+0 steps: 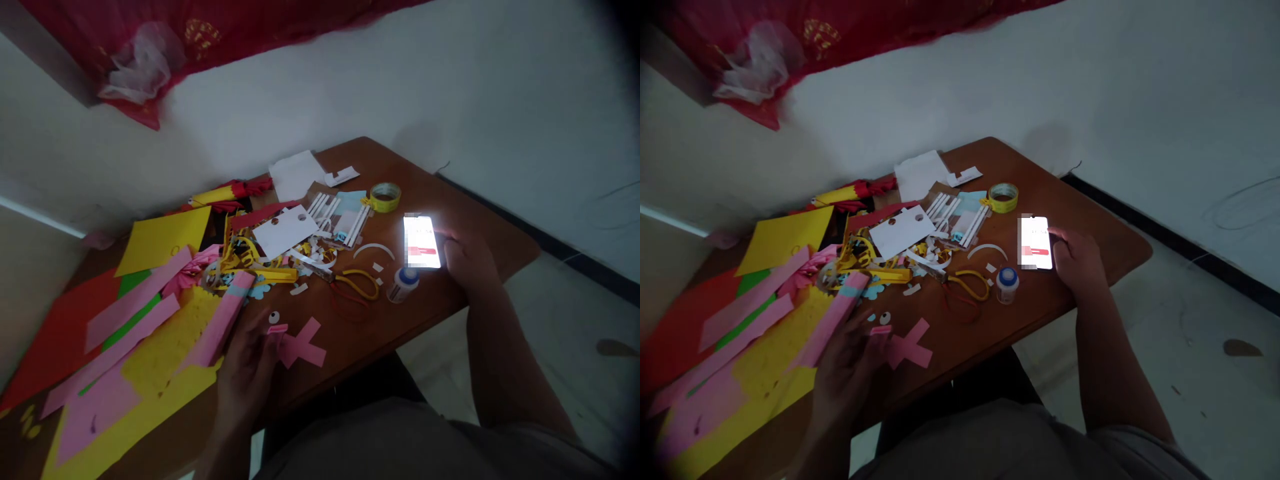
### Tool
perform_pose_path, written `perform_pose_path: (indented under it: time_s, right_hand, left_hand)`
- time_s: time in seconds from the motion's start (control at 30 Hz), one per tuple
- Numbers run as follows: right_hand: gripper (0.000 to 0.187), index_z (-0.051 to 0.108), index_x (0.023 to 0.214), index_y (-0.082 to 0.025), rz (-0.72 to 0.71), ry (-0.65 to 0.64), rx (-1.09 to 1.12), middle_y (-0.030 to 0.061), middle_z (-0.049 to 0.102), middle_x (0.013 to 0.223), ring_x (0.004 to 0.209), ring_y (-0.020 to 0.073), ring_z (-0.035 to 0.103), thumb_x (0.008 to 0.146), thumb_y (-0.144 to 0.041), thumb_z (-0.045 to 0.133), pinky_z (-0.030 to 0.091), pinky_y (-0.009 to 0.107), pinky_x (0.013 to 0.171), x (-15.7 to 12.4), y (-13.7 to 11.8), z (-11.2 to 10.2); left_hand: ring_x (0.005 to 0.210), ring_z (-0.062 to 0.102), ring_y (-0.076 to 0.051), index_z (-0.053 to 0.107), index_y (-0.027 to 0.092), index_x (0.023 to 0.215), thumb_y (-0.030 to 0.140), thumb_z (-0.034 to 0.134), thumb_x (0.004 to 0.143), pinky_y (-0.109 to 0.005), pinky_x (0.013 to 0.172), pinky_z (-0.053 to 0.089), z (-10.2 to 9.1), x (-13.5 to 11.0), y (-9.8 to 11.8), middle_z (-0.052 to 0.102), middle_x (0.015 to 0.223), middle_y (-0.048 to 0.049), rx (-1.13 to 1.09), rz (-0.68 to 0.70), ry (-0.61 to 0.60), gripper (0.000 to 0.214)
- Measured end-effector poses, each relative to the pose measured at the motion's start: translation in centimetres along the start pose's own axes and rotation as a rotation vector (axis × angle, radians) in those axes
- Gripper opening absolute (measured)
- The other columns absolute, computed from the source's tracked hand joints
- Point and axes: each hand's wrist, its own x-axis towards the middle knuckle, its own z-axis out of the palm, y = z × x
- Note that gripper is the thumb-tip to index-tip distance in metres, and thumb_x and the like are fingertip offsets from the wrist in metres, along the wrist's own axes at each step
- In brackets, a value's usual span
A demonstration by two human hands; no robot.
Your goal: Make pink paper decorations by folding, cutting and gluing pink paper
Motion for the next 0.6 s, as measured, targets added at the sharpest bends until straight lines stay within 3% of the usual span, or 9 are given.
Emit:
perform_pose_path:
  time_s: [0.3, 0.6]
  right_hand:
    - [0.054, 0.081, 0.138, -0.023, 0.01, 0.013, -0.004, 0.0092, 0.08, 0.14, 0.132, 0.0317, 0.072, 0.094, -0.018, 0.05, 0.054, 0.054, 0.119, 0.03, 0.48, 0.23]
    - [0.05, 0.079, 0.14, -0.024, 0.051, -0.017, -0.05, 0.0108, 0.08, 0.138, 0.13, 0.0355, 0.073, 0.097, -0.029, 0.056, 0.054, 0.059, 0.118, 0.25, 0.23, 0.14]
  left_hand:
    - [0.133, 0.076, -0.036, 0.076, 0.026, 0.139, 0.069, 0.077, 0.097, -0.053, 0.118, 0.062, -0.1, 0.15, 0.16, 0.075, 0.15, -0.0144, 0.024, -0.028, -0.013, 0.061]
    - [0.131, 0.077, -0.034, 0.072, 0.027, 0.146, 0.068, 0.079, 0.097, -0.053, 0.118, 0.062, -0.02, 0.07, 0.3, 0.078, 0.143, -0.0135, -0.014, -0.07, -0.013, 0.064]
